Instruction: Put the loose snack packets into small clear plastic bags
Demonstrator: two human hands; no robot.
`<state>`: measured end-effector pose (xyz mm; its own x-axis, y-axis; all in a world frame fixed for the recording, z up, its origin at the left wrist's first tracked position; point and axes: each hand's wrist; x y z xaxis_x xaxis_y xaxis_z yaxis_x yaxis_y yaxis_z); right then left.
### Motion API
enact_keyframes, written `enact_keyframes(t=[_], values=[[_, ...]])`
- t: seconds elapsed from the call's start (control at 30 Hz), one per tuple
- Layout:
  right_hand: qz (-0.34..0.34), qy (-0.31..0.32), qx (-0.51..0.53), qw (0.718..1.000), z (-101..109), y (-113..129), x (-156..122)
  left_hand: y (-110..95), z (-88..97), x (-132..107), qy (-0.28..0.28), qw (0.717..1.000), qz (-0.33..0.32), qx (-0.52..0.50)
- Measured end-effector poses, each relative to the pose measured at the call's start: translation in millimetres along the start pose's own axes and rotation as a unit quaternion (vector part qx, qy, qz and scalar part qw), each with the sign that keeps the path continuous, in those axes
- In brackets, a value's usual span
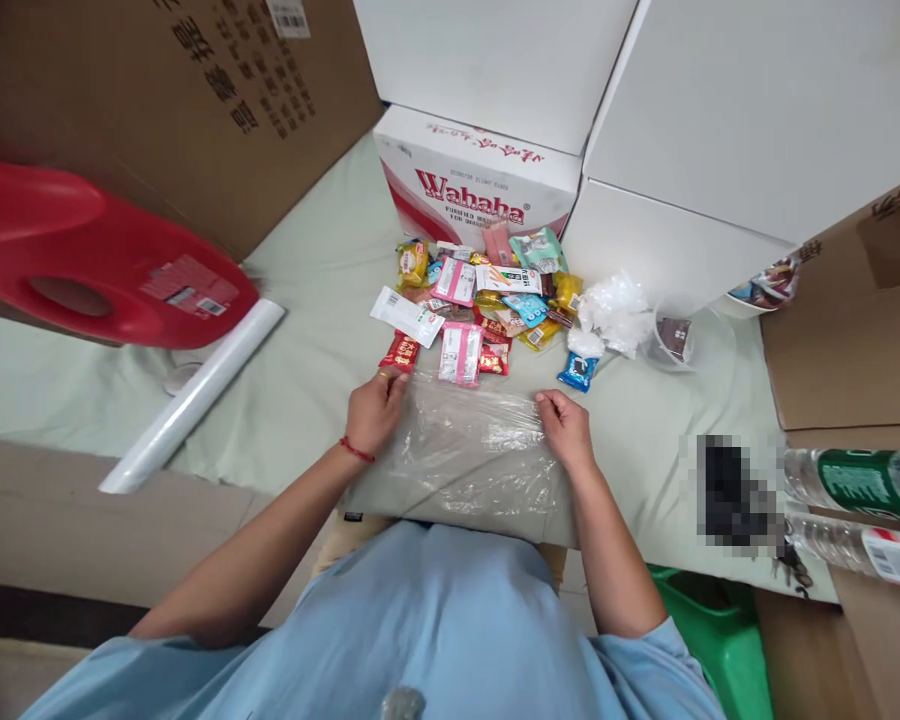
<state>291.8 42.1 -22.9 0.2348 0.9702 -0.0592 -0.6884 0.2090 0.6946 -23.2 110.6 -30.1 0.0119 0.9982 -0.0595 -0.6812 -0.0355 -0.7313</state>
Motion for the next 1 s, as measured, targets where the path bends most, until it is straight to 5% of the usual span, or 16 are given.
enact_keyframes(t=[0.1,0.2,0.27,0.37,0.5,0.67,0.83,1.0], values=[[0.052,-0.089,-0.045,0.994,4,7,8,1,2.7,1,-0.106,0.994,-0.035,0.0],[0.134,-0.186,-0.101,0.968,14,26,-2,-3,4.4,-12,-0.205,0.967,-0.15,0.018],[0.199,-0.163,-0.125,0.958,18,38,-19,-5,7.0,-24,-0.134,0.954,-0.264,0.043],[0.322,-0.01,-0.149,0.935,14,39,-54,0,13.8,-38,0.083,0.919,-0.379,0.076],[0.365,0.156,-0.178,0.9,12,9,-104,22,28.0,-42,0.221,0.908,-0.334,0.12],[0.259,0.198,-0.122,0.937,50,-19,-134,41,41.9,-41,0.303,0.898,-0.288,0.138],[0.109,0.103,-0.099,0.984,67,11,-77,42,41.1,-43,0.317,0.891,-0.298,0.131],[0.068,0.058,-0.286,0.954,2,90,23,49,38.1,-47,0.286,0.897,-0.32,0.105]])
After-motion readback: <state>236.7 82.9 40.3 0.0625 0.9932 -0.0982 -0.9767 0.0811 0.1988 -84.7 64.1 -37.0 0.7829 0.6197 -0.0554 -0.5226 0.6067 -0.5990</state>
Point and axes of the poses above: each hand's wrist, its own x-axis towards the middle knuckle, its own z-axis out of the back of the hand, y = z × x, and after that the axes turned 11 degrees about -x, right-handed
